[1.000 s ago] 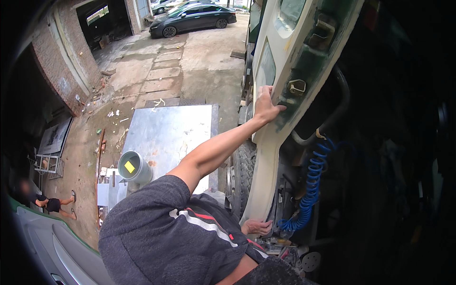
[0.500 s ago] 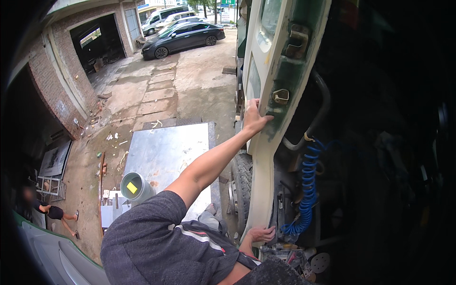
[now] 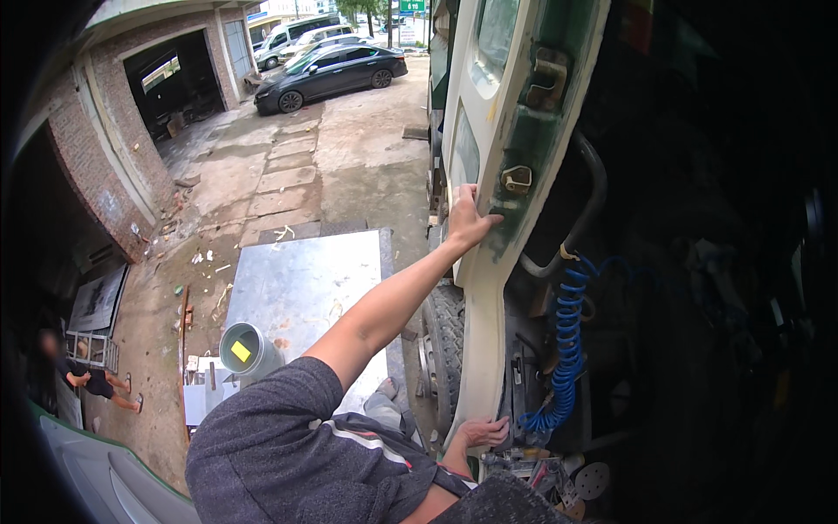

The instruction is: The person uses a power sander to smooth the surface of a vehicle body and then wipes the sanded area by hand.

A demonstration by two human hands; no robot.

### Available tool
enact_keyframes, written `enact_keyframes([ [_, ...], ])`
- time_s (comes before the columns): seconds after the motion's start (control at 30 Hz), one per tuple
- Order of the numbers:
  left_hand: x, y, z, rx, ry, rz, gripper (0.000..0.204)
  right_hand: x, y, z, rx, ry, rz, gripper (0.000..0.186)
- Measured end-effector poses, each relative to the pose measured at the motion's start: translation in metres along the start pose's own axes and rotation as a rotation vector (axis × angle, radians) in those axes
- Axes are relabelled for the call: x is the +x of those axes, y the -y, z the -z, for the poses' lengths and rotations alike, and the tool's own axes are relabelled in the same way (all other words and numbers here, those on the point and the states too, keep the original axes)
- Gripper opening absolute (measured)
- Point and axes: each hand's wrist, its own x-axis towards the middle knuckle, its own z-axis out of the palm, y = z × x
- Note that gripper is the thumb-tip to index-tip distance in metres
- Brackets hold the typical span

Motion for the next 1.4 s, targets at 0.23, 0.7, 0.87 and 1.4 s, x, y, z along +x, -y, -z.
enact_keyframes([
  [0.23,-0.001,0.002,0.005,0.029,-0.029,-0.037,0.073,-0.002,0.002,0.002,0.019,0.048,-0.020,0.051],
  [0.7,0.000,0.012,0.004,0.037,-0.044,-0.041,0.073,-0.005,-0.001,-0.002,0.030,0.044,-0.006,0.054],
  [0.87,0.002,0.005,-0.007,0.027,-0.030,-0.068,0.072,-0.003,-0.005,-0.002,-0.012,0.033,-0.026,0.055],
  [1.4,0.010,0.014,0.000,0.007,0.100,-0.050,0.070,0.006,0.000,0.022,0.058,0.113,0.029,0.066],
])
